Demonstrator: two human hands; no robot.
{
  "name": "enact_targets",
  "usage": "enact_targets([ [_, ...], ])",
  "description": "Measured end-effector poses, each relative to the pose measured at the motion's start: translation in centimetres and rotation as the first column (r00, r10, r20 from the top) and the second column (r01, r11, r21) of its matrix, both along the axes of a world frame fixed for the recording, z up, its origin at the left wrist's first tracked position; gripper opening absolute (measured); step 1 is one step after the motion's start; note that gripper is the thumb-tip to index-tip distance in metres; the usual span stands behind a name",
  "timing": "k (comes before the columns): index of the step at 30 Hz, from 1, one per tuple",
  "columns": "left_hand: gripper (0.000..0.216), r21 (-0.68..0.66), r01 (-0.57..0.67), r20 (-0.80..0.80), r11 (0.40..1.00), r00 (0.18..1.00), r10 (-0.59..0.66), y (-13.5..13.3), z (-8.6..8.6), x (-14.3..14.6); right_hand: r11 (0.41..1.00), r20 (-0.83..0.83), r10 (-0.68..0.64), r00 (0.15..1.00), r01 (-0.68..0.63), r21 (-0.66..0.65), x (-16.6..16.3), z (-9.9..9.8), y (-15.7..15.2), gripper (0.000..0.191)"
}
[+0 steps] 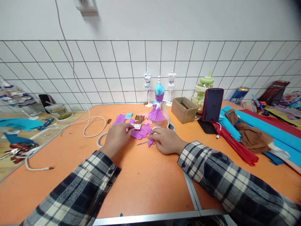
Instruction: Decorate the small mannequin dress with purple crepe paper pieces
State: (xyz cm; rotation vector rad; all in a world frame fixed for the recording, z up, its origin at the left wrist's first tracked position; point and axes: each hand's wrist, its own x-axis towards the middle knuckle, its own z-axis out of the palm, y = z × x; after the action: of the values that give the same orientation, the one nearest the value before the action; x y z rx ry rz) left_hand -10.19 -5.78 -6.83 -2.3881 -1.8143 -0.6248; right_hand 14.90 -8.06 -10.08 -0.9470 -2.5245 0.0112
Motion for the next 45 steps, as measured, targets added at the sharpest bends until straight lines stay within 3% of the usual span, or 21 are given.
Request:
enact_targets([
  [3, 0.024, 0.007, -0.062, 0.074, 0.998, 0.995, 0.061, -0.3, 0.3, 0.2, 1.000, -0.009, -0.025, 1.000, 0.025, 0.006, 0.2, 0.2, 0.0, 0.019],
  [8, 0.036, 0.070, -0.055, 0.161, 0.996, 0.986, 0.043, -0.1, -0.1, 0.2, 1.000, -0.003, -0.011, 1.000, 0.011, 0.001, -0.4, 0.0, 0.1, 0.029],
  [11, 0.043, 0.060, -0.053, 0.193, 0.997, 0.980, 0.040, 0.0, -0.3, 0.2, 1.000, 0.007, -0.006, 1.000, 0.005, 0.014, -0.8, -0.5, 0.3, 0.017],
  [18, 0.031, 0.098, -0.142, 0.426, 0.985, 0.900, 0.087, -0.2, 1.4, -1.2, 0.983, -0.277, 0.109, 0.955, -0.061, 0.175, -1.2, -0.3, -1.0, 0.024],
  [21, 0.026, 0.036, -0.111, 0.673, 0.993, 0.738, 0.057, 0.0, 2.4, -2.1, 0.969, -0.226, 0.199, 0.954, -0.157, 0.188, -3.3, 0.2, -1.4, 0.025],
  [24, 0.024, -0.102, 0.065, 0.912, 0.993, 0.406, 0.067, 0.4, 2.7, -2.7, 0.975, -0.076, 0.146, 0.986, -0.130, 0.178, -6.6, 0.5, -0.5, 0.023],
  [26, 0.025, -0.161, 0.173, 0.962, 0.972, 0.248, 0.115, 0.8, 2.5, -3.0, 0.981, 0.036, 0.077, 0.996, -0.082, 0.174, -8.6, 0.5, 0.6, 0.021],
  [31, 0.020, -0.230, 0.280, 0.973, 0.932, 0.093, 0.212, 1.1, 2.0, -3.2, 0.996, 0.057, -0.056, 0.997, 0.052, 0.069, -10.6, 0.3, 2.8, 0.032],
  [34, 0.020, -0.229, 0.350, 0.966, 0.908, -0.032, 0.256, 0.7, 1.9, -2.6, 0.995, -0.054, -0.085, 0.995, 0.082, -0.056, -10.1, 0.1, 2.9, 0.039],
  [37, 0.028, -0.201, 0.408, 0.955, 0.890, -0.121, 0.271, 0.0, 1.8, -1.5, 0.994, -0.203, -0.087, 0.975, 0.073, -0.075, -9.2, 0.3, 2.5, 0.036],
  [40, 0.027, -0.184, 0.398, 0.953, 0.899, -0.150, 0.262, -0.7, 1.6, -0.2, 0.983, -0.279, -0.185, 0.942, 0.173, -0.067, -8.0, 0.8, 1.8, 0.031],
  [42, 0.032, -0.210, 0.413, 0.951, 0.886, -0.124, 0.284, -1.1, 1.4, 0.4, 0.969, -0.258, -0.245, 0.935, 0.232, -0.081, -7.1, 1.0, 1.5, 0.026],
  [44, 0.049, -0.300, 0.459, 0.942, 0.836, 0.007, 0.335, -1.4, 1.1, 0.7, 0.967, -0.190, -0.255, 0.948, 0.248, -0.058, -6.3, 1.0, 1.4, 0.023],
  [45, 0.060, -0.360, 0.470, 0.931, 0.806, 0.127, 0.342, -1.5, 0.9, 0.7, 0.968, -0.145, -0.252, 0.957, 0.249, -0.036, -6.0, 0.9, 1.3, 0.023],
])
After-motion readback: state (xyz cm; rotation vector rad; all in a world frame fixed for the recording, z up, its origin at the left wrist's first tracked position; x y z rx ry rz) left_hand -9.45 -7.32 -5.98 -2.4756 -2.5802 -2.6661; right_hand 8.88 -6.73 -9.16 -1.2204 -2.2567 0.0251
